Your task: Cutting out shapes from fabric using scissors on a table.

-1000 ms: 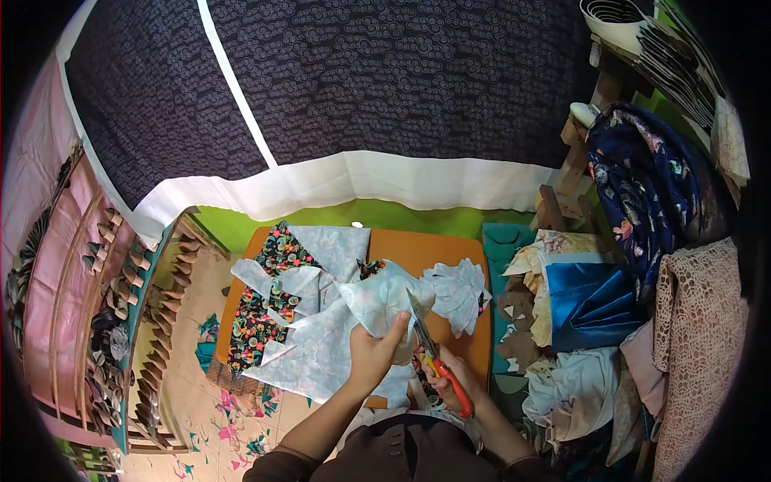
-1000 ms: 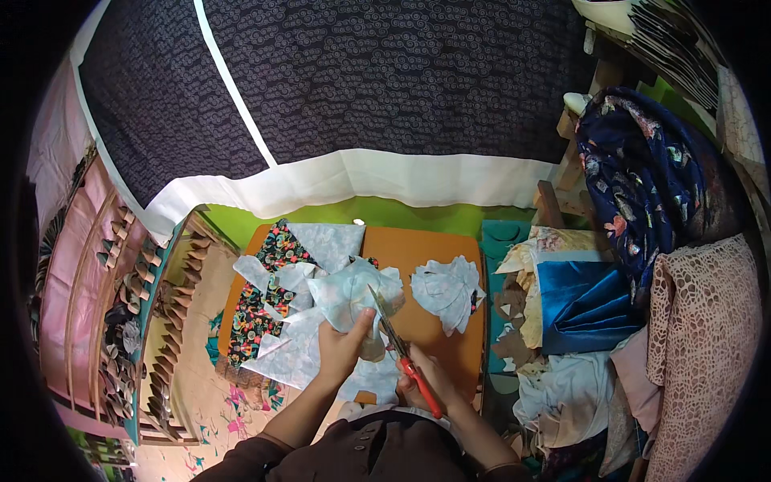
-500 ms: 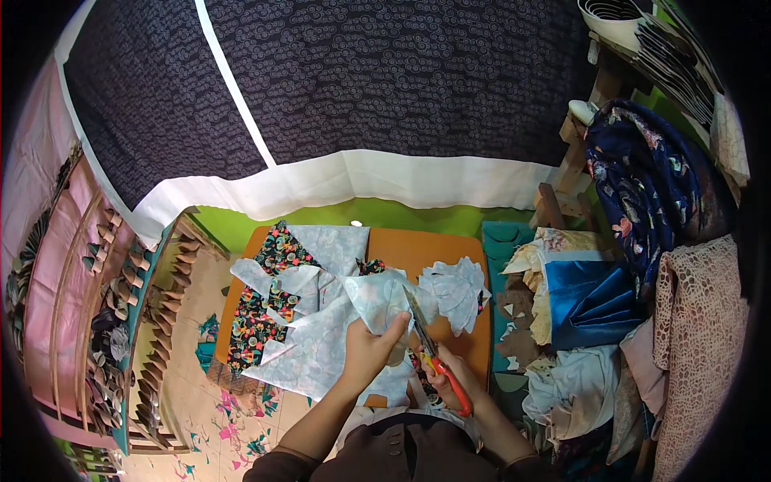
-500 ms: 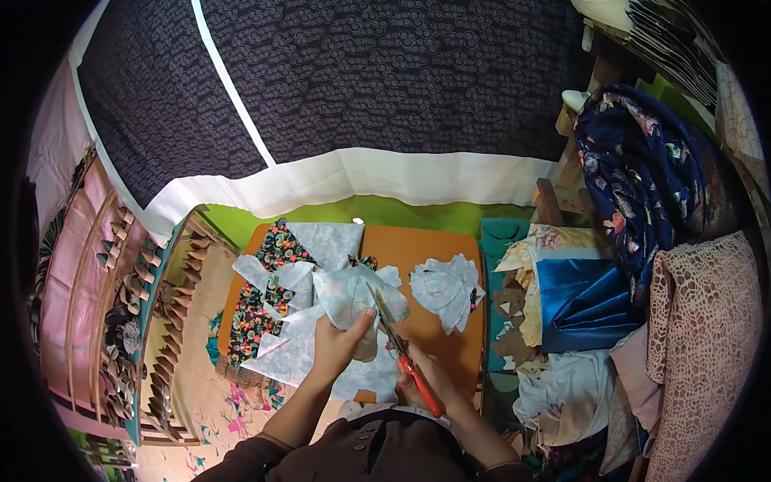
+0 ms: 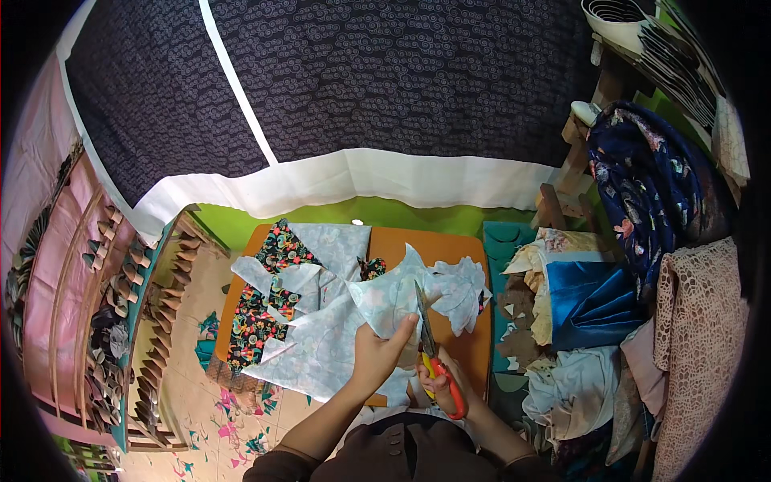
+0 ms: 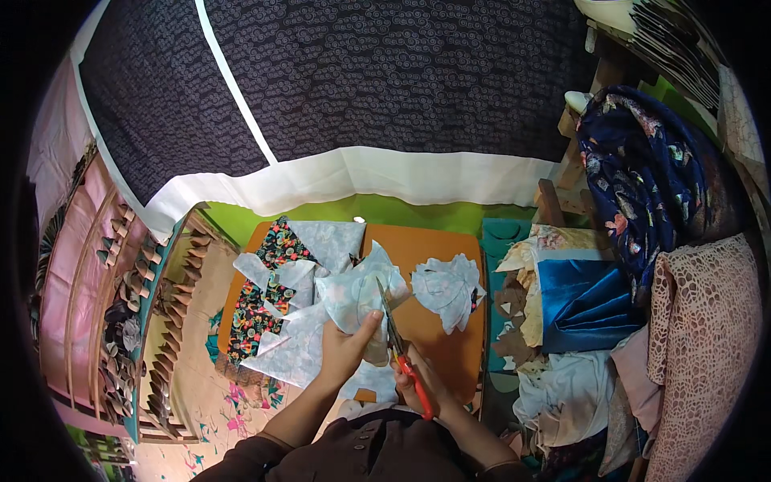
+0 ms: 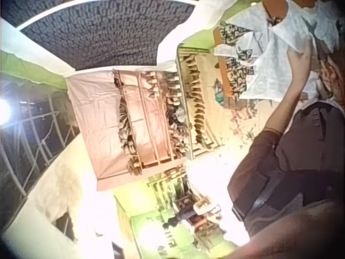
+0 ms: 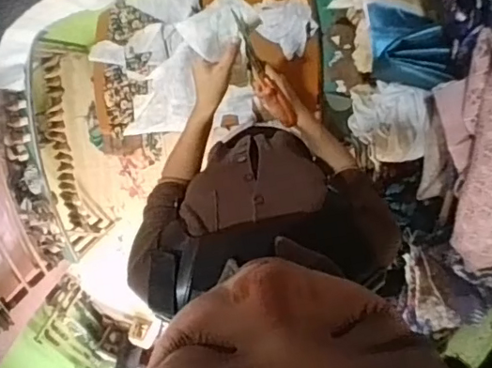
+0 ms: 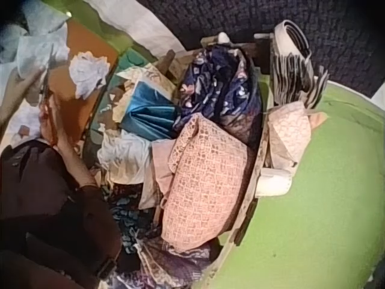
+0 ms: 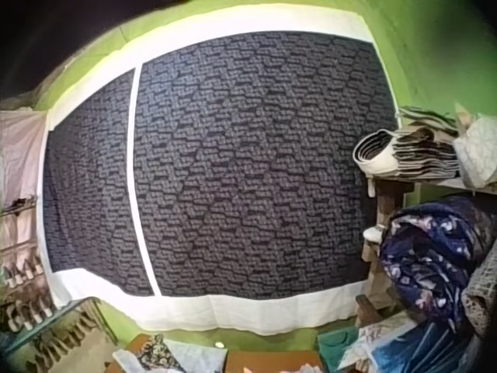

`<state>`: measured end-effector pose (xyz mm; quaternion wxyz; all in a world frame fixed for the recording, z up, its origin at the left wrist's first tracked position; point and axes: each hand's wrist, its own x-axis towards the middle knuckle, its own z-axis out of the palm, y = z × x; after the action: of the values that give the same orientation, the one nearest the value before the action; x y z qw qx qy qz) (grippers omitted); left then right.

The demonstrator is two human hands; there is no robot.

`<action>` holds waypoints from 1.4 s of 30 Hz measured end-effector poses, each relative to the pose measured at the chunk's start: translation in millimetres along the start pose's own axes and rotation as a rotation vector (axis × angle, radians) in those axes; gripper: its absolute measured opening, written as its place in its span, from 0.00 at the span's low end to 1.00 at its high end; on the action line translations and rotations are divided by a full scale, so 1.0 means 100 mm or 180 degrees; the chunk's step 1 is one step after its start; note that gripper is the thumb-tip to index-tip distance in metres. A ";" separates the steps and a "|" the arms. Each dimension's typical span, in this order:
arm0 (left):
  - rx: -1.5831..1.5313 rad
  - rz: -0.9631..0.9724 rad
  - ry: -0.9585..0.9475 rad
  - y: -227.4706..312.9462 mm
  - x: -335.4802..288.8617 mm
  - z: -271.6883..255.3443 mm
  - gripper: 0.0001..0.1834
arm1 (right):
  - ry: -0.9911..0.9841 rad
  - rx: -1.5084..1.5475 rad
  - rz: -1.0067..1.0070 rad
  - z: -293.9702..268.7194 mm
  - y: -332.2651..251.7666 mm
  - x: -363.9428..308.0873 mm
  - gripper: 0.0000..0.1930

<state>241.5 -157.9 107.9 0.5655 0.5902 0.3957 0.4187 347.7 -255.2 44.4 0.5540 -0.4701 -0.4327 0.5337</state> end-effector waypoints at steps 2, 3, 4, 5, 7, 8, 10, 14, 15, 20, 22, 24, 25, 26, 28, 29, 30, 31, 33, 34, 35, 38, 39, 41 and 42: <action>-0.0003 -0.0002 0.0023 -0.02 -0.01 0.01 0.14 | -0.0062 -0.0064 -0.0005 -0.04 0.04 0.02 0.37; -0.0003 -0.0002 0.0055 -0.02 -0.01 0.01 0.14 | -0.0067 -0.0062 -0.0004 -0.04 0.02 0.01 0.37; -0.0001 -0.0002 0.0058 -0.04 0.00 -0.01 0.14 | -0.0069 -0.0501 -0.0230 -0.05 0.00 0.01 0.35; -0.0189 0.0027 0.0114 -0.06 0.01 -0.04 0.14 | -0.0071 -0.0940 -0.0457 -0.06 -0.01 0.02 0.33; -0.0380 0.0055 0.0162 -0.07 0.06 -0.10 0.13 | -0.0111 -0.0983 -0.0434 -0.09 -0.02 0.02 0.32; -0.0804 -0.0039 0.0153 -0.04 0.11 -0.14 0.13 | -0.0150 -0.1026 -0.0410 -0.11 -0.02 0.03 0.31; -0.1340 -0.0275 0.0111 -0.02 0.20 -0.20 0.11 | -0.0124 -0.0955 -0.0436 -0.08 -0.10 0.02 0.32; -0.1387 -0.0321 0.0240 0.04 0.17 -0.17 0.11 | -0.0085 -0.0259 0.0230 -0.08 -0.16 0.04 0.35; -0.1384 -0.0316 0.0250 0.01 0.15 -0.17 0.11 | -0.0096 -0.0257 0.0228 -0.08 -0.12 0.05 0.35; -0.1350 -0.0457 0.0090 -0.08 0.14 -0.15 0.14 | 0.0013 -0.0415 -0.0312 -0.10 -0.03 0.07 0.37; -0.1513 -0.0465 0.0125 -0.08 0.15 -0.10 0.14 | -0.0022 -0.0563 -0.0371 -0.11 -0.02 0.06 0.36; -0.1561 -0.0506 0.0324 -0.07 0.15 -0.06 0.14 | -0.0057 -0.0709 -0.0435 -0.12 -0.01 0.05 0.36; -0.1563 -0.0510 0.0317 -0.07 0.16 -0.06 0.14 | -0.0037 -0.0815 -0.0484 -0.12 0.01 0.05 0.36; -0.1492 -0.0535 0.0091 -0.08 0.17 -0.08 0.14 | -0.0015 -0.0922 -0.0533 -0.13 0.02 0.05 0.35; -0.1400 -0.0538 -0.0077 -0.03 0.15 -0.11 0.15 | -0.0120 -0.0922 -0.0468 -0.11 -0.03 0.05 0.35; -0.1149 -0.0320 -0.0022 0.03 0.14 -0.08 0.14 | -0.0167 -0.0946 -0.0387 -0.12 -0.04 0.05 0.35; -0.0896 -0.0101 0.0035 0.07 0.13 -0.06 0.14 | -0.0160 -0.0949 -0.0385 -0.12 -0.04 0.05 0.35; -0.0896 -0.0102 0.0029 0.06 0.14 -0.07 0.14 | -0.0112 -0.0823 -0.0384 -0.11 -0.04 0.05 0.35; -0.0757 -0.0159 -0.0100 0.04 0.15 -0.10 0.13 | -0.0063 -0.0694 -0.0384 -0.12 -0.02 0.04 0.35; -0.0756 -0.0159 -0.0102 0.04 0.15 -0.10 0.13 | -0.0125 -0.0639 -0.0317 -0.14 0.00 0.04 0.34; -0.0689 -0.0138 -0.0049 0.06 0.15 -0.09 0.13 | -0.0188 -0.0585 -0.0250 -0.15 0.01 0.04 0.34; -0.0472 -0.0097 0.0001 0.05 0.16 -0.11 0.15 | -0.0139 0.0358 0.0358 -0.12 -0.10 0.04 0.29; -0.0323 -0.0074 -0.0005 0.03 0.16 -0.12 0.16 | -0.0139 0.0360 0.0362 -0.09 -0.14 0.04 0.29; -0.0275 -0.0055 -0.0041 0.01 0.16 -0.12 0.16 | -0.0232 0.0109 0.0006 -0.05 -0.19 0.03 0.25; -0.0228 -0.0034 -0.0077 0.01 0.16 -0.13 0.16 | -0.0230 0.0108 0.0009 -0.08 -0.13 0.02 0.25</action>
<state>234.9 -138.9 109.5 0.5932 0.5725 0.3768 0.4224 357.9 -253.1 56.2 0.5452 -0.4417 -0.4426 0.5583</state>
